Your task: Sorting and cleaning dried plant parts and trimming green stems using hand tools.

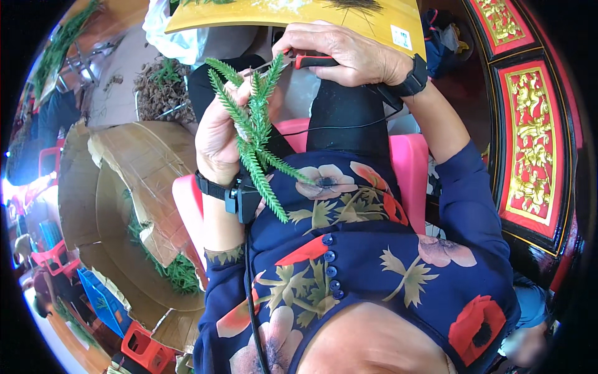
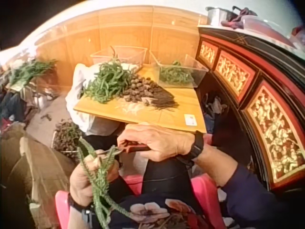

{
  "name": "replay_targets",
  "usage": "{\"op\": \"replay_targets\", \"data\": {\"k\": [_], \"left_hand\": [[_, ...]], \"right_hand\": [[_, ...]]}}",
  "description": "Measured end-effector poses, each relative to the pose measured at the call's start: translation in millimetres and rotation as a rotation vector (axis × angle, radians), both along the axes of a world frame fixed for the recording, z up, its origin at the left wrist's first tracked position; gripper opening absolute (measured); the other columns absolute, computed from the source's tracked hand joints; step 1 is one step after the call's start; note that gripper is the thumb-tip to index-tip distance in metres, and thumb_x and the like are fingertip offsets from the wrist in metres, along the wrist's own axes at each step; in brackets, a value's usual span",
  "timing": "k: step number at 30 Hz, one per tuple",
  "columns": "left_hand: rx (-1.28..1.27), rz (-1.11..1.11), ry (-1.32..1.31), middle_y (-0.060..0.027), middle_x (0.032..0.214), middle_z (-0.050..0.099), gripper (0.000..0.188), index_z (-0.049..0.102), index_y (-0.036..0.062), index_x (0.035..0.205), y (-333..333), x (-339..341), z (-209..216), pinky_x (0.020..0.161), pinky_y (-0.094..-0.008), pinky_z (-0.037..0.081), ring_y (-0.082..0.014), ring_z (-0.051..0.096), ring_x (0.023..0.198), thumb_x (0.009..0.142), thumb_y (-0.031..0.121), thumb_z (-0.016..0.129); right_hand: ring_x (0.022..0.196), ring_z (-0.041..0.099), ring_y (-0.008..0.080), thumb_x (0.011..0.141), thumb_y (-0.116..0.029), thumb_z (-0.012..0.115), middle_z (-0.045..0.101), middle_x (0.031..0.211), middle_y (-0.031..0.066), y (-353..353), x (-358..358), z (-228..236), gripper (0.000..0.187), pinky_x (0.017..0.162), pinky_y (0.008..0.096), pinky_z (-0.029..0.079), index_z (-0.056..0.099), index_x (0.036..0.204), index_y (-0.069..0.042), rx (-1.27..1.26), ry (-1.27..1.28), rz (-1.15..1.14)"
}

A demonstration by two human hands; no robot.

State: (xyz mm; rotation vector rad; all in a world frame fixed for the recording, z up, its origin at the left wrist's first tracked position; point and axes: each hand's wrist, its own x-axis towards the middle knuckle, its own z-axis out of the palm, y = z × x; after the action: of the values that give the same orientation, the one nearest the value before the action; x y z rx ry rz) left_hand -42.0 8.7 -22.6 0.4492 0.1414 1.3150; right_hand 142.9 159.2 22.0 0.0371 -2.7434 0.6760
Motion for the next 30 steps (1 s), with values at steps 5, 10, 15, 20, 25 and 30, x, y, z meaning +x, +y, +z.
{"op": "replay_targets", "data": {"k": [5,10,15,20,25,30], "left_hand": [[0.089,-0.083,-0.054,-0.0078,0.085,0.056,0.018,0.052,0.0010,0.099,1,1,0,0.065,-0.0252,0.046,-0.0172,0.051,0.076,0.086,0.011,0.061],[-0.209,0.276,0.230,-0.0056,0.082,0.060,0.019,0.058,-0.0005,0.100,-8,0,12,0.060,-0.0211,0.043,-0.0113,0.054,0.069,0.086,0.010,0.063],[-0.242,0.722,0.950,-0.0024,0.077,0.063,0.016,0.063,-0.0009,0.096,-2,2,27,0.058,-0.0186,0.043,-0.0060,0.055,0.064,0.083,0.008,0.066],[-0.183,0.909,1.170,0.0001,0.076,0.064,0.011,0.066,0.0000,0.091,-2,4,20,0.058,-0.0165,0.043,-0.0039,0.055,0.064,0.082,0.006,0.067],[-0.248,0.726,0.784,-0.0018,0.080,0.064,0.014,0.063,0.0004,0.096,-4,3,22,0.057,-0.0179,0.043,-0.0062,0.056,0.062,0.083,0.007,0.065],[-0.323,0.345,0.385,-0.0049,0.082,0.063,0.018,0.060,0.0011,0.099,-6,-7,10,0.059,-0.0220,0.046,-0.0102,0.057,0.063,0.084,0.010,0.064]], "right_hand": [[0.103,0.052,0.0341,0.072,-0.001,0.059,0.055,0.113,0.0127,-5,-3,4,0.046,0.093,0.0400,0.040,0.052,0.117,-0.006,0.010,0.045,0.002],[0.088,0.057,0.0346,0.072,-0.003,0.059,0.059,0.099,0.0155,-4,1,2,0.035,0.080,0.0373,0.045,0.056,0.107,-0.004,-0.065,-0.029,-0.118],[0.081,0.057,0.0352,0.073,-0.006,0.060,0.060,0.089,0.0177,-20,-1,7,0.027,0.072,0.0356,0.045,0.057,0.100,-0.003,-0.066,-0.257,-0.360],[0.085,0.057,0.0342,0.075,-0.007,0.060,0.060,0.094,0.0176,-25,-3,11,0.027,0.075,0.0358,0.046,0.056,0.102,-0.003,-0.061,-0.373,-0.438],[0.090,0.057,0.0331,0.075,-0.006,0.061,0.059,0.099,0.0161,-6,2,1,0.033,0.080,0.0357,0.047,0.055,0.107,-0.004,0.055,-0.112,-0.282],[0.084,0.058,0.0353,0.074,-0.010,0.061,0.059,0.087,0.0164,4,-8,-4,0.030,0.076,0.0396,0.047,0.056,0.103,-0.006,0.115,0.179,-0.089]]}}
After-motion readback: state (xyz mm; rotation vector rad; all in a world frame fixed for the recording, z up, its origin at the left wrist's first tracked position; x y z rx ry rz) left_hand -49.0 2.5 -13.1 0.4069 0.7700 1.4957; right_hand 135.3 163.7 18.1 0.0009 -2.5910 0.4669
